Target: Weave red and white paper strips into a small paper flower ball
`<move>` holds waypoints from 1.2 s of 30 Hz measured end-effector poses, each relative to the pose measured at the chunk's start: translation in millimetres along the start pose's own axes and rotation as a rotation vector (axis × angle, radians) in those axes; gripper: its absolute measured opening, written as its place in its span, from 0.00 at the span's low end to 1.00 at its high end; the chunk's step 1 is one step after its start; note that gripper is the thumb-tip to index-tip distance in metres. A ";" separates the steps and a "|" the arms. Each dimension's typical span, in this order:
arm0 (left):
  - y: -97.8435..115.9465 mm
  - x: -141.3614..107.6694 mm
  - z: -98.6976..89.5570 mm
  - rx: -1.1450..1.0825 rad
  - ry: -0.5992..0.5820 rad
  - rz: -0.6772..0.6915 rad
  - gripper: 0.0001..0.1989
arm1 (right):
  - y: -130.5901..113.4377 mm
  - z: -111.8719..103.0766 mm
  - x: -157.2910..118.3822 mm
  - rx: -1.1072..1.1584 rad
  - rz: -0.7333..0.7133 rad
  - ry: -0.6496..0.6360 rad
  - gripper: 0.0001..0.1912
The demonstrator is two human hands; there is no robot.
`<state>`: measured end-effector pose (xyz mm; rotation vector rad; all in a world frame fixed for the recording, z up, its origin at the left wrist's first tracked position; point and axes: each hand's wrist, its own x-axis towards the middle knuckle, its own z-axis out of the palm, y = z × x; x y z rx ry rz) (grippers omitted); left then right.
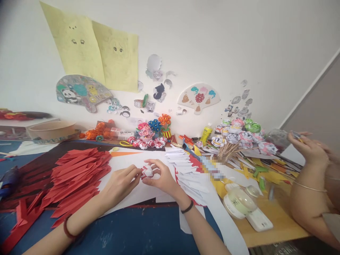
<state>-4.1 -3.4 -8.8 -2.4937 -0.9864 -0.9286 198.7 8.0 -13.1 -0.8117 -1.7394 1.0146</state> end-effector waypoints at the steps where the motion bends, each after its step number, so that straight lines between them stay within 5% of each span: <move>1: 0.0 -0.5 1.3 0.033 0.020 0.024 0.09 | 0.0 0.9 -0.3 -0.014 0.006 0.006 0.32; 4: 0.4 -0.7 1.6 0.009 0.050 0.020 0.09 | -0.5 1.0 -0.5 0.009 0.031 0.018 0.33; 8: 2.7 4.5 -6.7 -0.316 0.023 -0.212 0.08 | -2.1 -3.7 0.5 0.079 0.024 0.006 0.32; 17: 5.1 19.3 -27.0 -0.846 -0.217 -0.538 0.17 | -1.2 -12.0 1.2 0.173 -0.032 -0.054 0.29; 29: 0.7 17.6 -21.1 -0.864 -0.250 -0.506 0.15 | -0.3 -12.4 1.7 0.241 -0.034 -0.107 0.30; 36: 1.4 16.8 -23.5 -0.818 -0.169 -0.417 0.11 | 0.7 -12.6 2.0 0.226 -0.045 -0.098 0.30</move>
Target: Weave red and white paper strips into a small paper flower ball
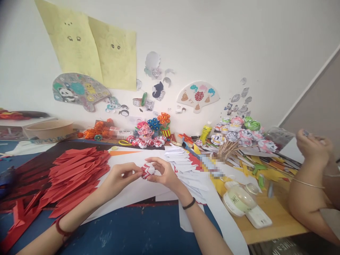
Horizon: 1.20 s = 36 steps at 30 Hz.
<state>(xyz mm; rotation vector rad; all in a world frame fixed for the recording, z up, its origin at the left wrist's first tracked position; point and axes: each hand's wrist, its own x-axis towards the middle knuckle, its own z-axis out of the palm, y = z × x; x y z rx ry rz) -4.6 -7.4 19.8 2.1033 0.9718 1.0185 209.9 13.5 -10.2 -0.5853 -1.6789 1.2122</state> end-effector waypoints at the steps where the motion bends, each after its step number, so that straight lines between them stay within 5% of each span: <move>1: 0.0 -0.2 -0.3 -0.003 0.002 0.023 0.11 | 0.1 0.1 0.1 -0.007 0.002 -0.001 0.30; 16: 0.2 1.0 -3.7 -0.077 -0.103 0.026 0.14 | -7.0 2.7 -1.9 -0.005 0.061 -0.028 0.29; 36: 0.3 -0.7 3.1 0.011 -0.072 0.025 0.12 | -4.6 8.0 -3.2 -0.070 0.130 0.023 0.27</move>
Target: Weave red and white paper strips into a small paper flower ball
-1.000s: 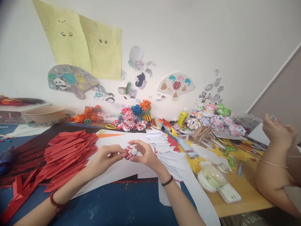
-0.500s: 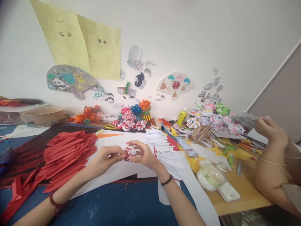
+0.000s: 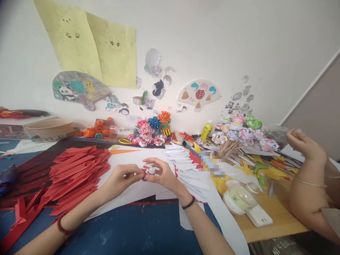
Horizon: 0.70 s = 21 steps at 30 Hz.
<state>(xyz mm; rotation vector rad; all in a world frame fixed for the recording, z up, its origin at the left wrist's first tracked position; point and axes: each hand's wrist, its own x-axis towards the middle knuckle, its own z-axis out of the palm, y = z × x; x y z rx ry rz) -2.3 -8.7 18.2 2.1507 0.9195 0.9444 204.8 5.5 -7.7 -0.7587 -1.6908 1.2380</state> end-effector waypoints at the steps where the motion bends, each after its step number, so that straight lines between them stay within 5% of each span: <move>1: 0.4 -0.1 0.3 0.015 0.006 0.005 0.11 | 0.1 0.4 0.0 0.000 -0.001 0.000 0.26; 21: -3.9 0.8 -0.7 0.099 0.048 0.088 0.11 | -4.3 0.3 1.7 -0.027 0.005 0.047 0.33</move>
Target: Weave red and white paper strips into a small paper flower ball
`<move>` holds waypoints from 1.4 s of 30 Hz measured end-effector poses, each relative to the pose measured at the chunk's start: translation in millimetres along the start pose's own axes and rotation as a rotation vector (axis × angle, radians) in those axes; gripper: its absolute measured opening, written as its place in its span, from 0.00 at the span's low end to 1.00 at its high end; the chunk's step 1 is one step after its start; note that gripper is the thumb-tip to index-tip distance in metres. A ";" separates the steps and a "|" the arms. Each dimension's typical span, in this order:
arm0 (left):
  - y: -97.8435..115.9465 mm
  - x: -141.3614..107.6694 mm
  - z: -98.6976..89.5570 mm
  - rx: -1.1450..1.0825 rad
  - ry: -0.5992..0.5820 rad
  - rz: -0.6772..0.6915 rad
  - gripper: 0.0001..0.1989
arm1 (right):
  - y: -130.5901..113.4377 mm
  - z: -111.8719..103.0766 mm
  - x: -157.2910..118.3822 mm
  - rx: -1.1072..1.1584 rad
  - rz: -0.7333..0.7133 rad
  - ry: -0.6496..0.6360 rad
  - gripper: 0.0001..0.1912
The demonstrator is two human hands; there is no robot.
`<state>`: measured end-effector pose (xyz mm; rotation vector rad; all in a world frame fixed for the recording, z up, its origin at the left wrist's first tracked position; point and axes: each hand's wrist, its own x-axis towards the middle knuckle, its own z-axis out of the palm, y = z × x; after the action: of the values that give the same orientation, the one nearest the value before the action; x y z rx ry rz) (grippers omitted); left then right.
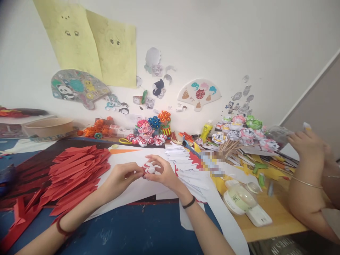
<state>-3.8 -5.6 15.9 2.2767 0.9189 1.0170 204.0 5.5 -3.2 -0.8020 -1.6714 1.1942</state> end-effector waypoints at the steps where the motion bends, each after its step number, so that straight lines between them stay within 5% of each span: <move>1: 0.2 0.1 -0.7 -0.013 -0.002 -0.002 0.11 | 0.2 0.1 0.0 0.002 0.001 -0.002 0.33; 10: 5.7 0.4 -3.8 -0.059 -0.043 -0.029 0.11 | -1.1 0.1 -0.9 0.019 -0.002 -0.015 0.33; 26: 1.2 -4.7 2.1 0.032 0.023 0.115 0.08 | -1.3 -0.1 -1.1 0.017 0.002 -0.026 0.33; 42: 5.3 -2.4 -2.7 -0.007 -0.008 0.043 0.09 | -3.0 -0.8 -1.2 0.025 0.000 -0.033 0.32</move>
<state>-5.1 -10.4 20.0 2.3021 0.8646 1.0267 205.2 3.8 -0.6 -0.7711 -1.6798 1.2321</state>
